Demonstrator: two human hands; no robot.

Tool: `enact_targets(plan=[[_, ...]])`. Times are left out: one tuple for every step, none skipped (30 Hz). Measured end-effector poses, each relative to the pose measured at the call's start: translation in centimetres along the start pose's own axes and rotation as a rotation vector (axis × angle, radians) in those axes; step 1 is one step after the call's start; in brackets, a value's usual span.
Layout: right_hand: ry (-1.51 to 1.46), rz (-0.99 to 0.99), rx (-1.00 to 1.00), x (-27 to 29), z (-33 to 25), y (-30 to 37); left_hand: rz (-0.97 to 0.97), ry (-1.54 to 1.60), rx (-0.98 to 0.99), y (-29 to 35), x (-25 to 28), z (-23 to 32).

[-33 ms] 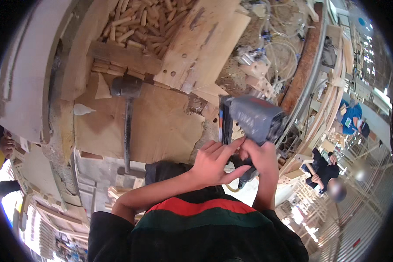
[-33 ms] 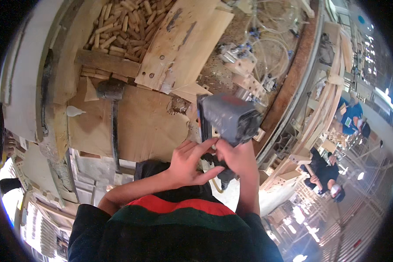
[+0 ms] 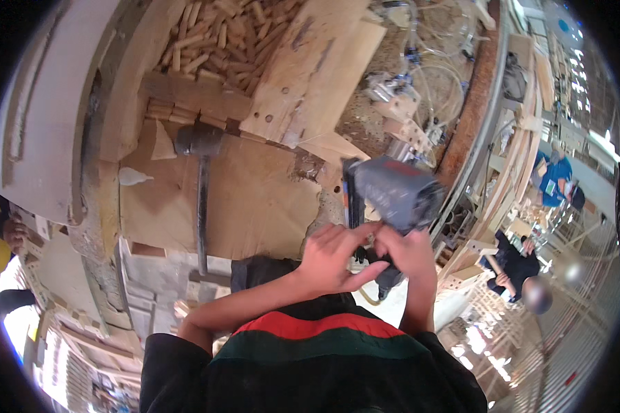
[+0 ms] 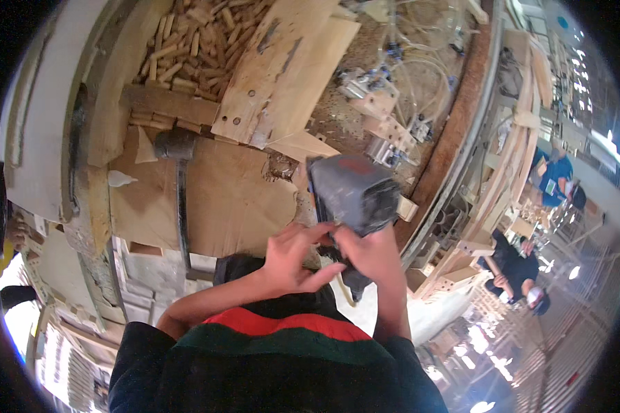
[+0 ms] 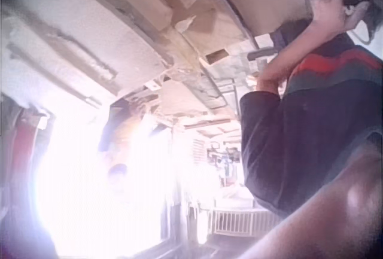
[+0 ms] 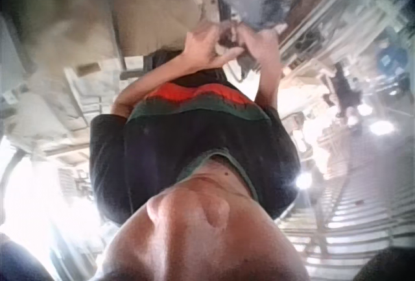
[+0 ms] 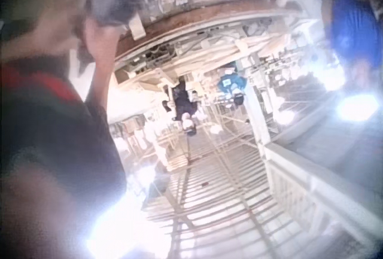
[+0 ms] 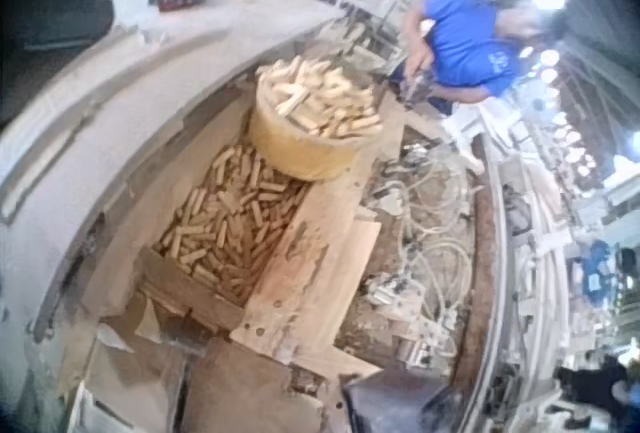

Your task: The person assembles wooden furniture components by inserting wooden dowels into pre-drilled holes and using a nail gun to fasten pieces together. They repeatedly pick up parts, align them, insert dowels, and secure joints, then place finished assemblies on a nearby stack.

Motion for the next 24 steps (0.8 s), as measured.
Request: enact_targets(plan=[[0.064,-0.026,0.153,-0.4,0.5,1.1,0.016,0.047,-0.057,1.0,0.4,-0.1],[0.127,-0.046,0.303,-0.7,0.9,2.3,0.065,0.141,0.024,2.1,0.9,-1.3],[0.277,-0.081,0.418,-1.9,0.5,3.8,0.113,0.232,0.101,3.1,1.7,-2.1],[0.285,-0.017,0.298,-2.6,1.4,4.7,0.075,0.222,0.206,3.1,2.3,-2.7],[0.286,0.044,0.174,-3.1,2.2,5.8,0.040,0.210,0.313,3.1,2.7,-3.2],[0.319,0.022,0.214,-4.0,3.0,6.5,0.015,0.200,0.437,3.3,3.2,-3.5],[0.394,0.009,0.188,-5.0,4.4,6.9,-0.006,0.155,0.472,3.8,3.3,-3.5],[0.470,-0.003,0.160,-5.9,5.6,7.3,-0.024,0.112,0.507,4.4,3.2,-3.9],[0.542,-0.023,0.129,-7.0,7.0,7.3,-0.037,0.065,0.550,5.1,3.1,-4.6],[0.613,-0.025,0.248,-8.1,7.5,7.2,-0.046,0.037,0.600,5.9,2.9,-5.5],[0.631,0.003,0.303,-9.2,9.0,6.7,-0.010,-0.050,0.532,6.5,2.9,-5.6],[0.649,0.037,0.362,-10.6,10.8,5.7,0.028,-0.135,0.457,6.9,2.8,-5.8],[0.672,0.075,0.422,-11.6,11.8,4.7,0.068,-0.216,0.377,7.1,2.6,-6.0],[0.643,0.076,0.355,-11.9,12.7,4.2,0.067,-0.248,0.371,7.1,2.0,-6.6],[0.645,0.142,0.423,-12.1,13.2,4.2,0.071,-0.284,0.371,7.4,1.6,-7.4],[0.651,0.193,0.488,-12.8,13.7,4.8,0.082,-0.315,0.384,7.9,1.6,-8.3],[0.657,0.244,0.552,-13.1,14.2,5.0,0.094,-0.367,0.350,8.0,1.6,-9.0],[0.580,0.173,0.591,-13.7,15.0,4.9,0.096,-0.419,0.324,8.3,1.5,-10.1],[0.555,0.092,0.588,-13.6,15.4,5.2,0.103,-0.462,0.295,8.4,1.4,-10.3],[0.527,0.014,0.583,-13.5,15.7,5.5,0.098,-0.478,0.292,8.7,1.5,-10.5],[0.503,-0.059,0.573,-12.9,15.9,5.7,0.087,-0.489,0.285,8.8,1.4,-10.6],[0.422,-0.029,0.566,-10.6,15.0,5.8,0.091,-0.496,0.279,8.9,1.4,-10.6],[0.341,0.001,0.558,-7.7,14.1,5.6,0.095,-0.473,0.334,9.0,1.7,-10.9],[0.262,0.031,0.545,-4.4,13.1,5.3,0.096,-0.448,0.390,9.1,1.6,-11.2]])
Point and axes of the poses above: each hand's wrist, its own y-axis away from the middle knuckle, its own x-axis out of the back of the hand, z = x × y, the point moved 7 cm from there along -y, towards the middle knuckle, and after that the axes turned 11 degrees about x, right-handed, at the moved point
